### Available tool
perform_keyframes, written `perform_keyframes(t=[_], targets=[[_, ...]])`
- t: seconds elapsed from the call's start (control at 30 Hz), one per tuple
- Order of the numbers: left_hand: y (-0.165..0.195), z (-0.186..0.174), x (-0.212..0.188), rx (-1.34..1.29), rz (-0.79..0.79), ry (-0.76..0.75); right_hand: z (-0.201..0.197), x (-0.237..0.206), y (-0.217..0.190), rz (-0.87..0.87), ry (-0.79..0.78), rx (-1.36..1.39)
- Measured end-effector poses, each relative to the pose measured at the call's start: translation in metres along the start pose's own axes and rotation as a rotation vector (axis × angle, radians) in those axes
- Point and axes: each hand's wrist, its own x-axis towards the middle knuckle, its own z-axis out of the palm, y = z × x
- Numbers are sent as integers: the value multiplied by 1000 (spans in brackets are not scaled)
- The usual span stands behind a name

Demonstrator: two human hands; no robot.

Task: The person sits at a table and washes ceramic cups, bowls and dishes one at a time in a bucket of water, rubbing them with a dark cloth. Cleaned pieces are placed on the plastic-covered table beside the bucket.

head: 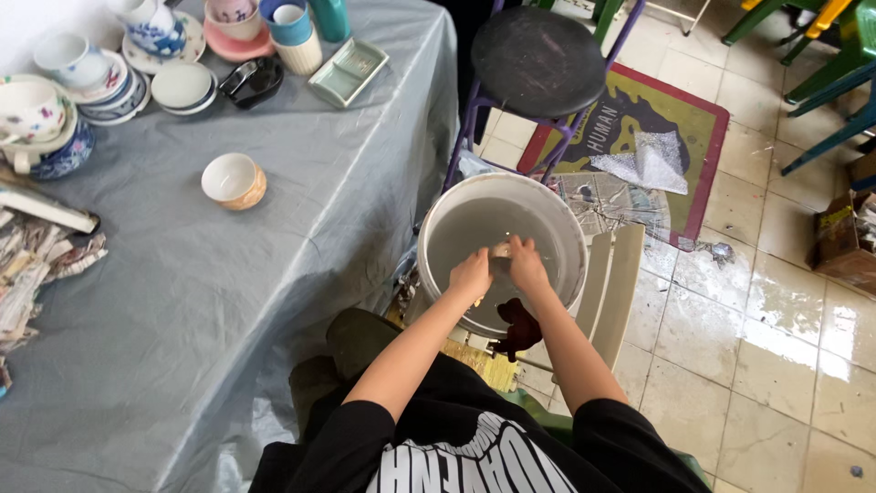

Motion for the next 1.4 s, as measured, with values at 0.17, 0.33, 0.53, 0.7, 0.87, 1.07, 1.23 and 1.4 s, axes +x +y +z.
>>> perform_keyframes(t=[0.17,0.33,0.53,0.7,0.87,1.07,1.23,1.4], targets=[[2,-4,-10,36,-96,-200,1,-5,-14,-58,-221,60],[-2,-6,2,-35,-163,-35,-10,-11,-18,35,-346,649],[-9,-14,16,-129,-187,1,-14,-23,-4,103,-435,633],[-6,-11,9,-337,-309,-118,-1,-45,19,-169,-618,-135],[-1,-2,10,-613,-420,-437,-1,-59,25,26,121,437],[0,10,10,-878,-269,-762,1,-70,1,8,163,387],[-2,3,8,-865,-289,-702,5,-57,11,-193,-69,261],[-1,1,3,-834,-235,-679,15,-59,14,-192,42,-85]])
